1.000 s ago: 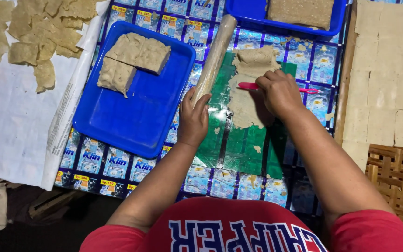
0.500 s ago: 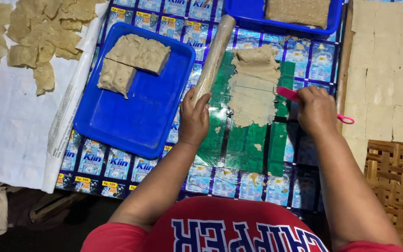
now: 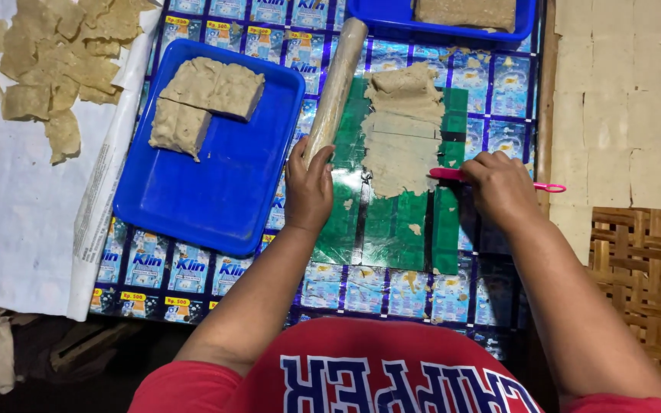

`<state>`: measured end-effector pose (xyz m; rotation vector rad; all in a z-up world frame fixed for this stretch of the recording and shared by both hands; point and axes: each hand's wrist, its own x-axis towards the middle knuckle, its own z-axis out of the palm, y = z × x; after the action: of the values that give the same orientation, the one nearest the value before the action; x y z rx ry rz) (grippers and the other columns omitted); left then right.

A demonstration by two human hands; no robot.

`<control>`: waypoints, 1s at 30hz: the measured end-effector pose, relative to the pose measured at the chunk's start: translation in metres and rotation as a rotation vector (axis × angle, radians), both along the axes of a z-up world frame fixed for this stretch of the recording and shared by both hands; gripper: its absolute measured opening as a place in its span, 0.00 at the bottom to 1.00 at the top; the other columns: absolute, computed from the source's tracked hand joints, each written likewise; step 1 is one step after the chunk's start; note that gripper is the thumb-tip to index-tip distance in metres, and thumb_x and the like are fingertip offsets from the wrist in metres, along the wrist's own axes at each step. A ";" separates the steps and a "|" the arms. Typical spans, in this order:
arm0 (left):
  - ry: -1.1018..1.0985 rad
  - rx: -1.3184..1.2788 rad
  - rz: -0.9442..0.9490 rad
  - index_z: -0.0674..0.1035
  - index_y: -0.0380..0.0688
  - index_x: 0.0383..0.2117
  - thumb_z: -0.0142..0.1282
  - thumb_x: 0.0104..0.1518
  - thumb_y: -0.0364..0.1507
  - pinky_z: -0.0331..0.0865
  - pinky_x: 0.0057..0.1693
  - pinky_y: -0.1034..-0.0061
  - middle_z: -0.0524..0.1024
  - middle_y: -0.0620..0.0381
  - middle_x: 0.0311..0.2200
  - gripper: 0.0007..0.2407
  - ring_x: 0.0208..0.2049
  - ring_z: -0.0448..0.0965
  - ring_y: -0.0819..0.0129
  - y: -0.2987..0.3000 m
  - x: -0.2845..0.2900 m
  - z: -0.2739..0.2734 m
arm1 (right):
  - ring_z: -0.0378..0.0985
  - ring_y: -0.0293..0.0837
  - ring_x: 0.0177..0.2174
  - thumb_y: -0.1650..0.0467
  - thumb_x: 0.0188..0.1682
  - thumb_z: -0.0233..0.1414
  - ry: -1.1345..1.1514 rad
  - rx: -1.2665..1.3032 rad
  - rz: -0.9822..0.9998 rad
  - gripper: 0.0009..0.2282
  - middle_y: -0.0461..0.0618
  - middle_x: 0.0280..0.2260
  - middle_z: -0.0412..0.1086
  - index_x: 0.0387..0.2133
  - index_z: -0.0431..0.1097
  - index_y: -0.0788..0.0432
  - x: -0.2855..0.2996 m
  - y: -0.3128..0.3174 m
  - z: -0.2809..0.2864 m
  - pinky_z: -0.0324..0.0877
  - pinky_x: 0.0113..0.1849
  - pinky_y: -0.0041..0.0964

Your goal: Flattening and shaping food dough using a rolling pin and a spatula on a flat workspace.

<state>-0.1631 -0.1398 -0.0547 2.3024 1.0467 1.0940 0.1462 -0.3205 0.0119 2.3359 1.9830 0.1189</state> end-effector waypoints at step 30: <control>0.017 -0.036 0.008 0.75 0.62 0.55 0.50 0.66 0.29 0.68 0.61 0.52 0.63 0.46 0.60 0.13 0.61 0.69 0.44 -0.001 -0.001 0.006 | 0.72 0.45 0.39 0.69 0.47 0.53 0.269 0.144 0.148 0.07 0.40 0.33 0.68 0.37 0.71 0.43 -0.096 0.075 0.002 0.68 0.38 0.38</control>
<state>-0.1641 -0.1408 -0.0482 2.2853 1.0737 1.0524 0.0498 -0.2459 0.0143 2.3978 2.3463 -0.0490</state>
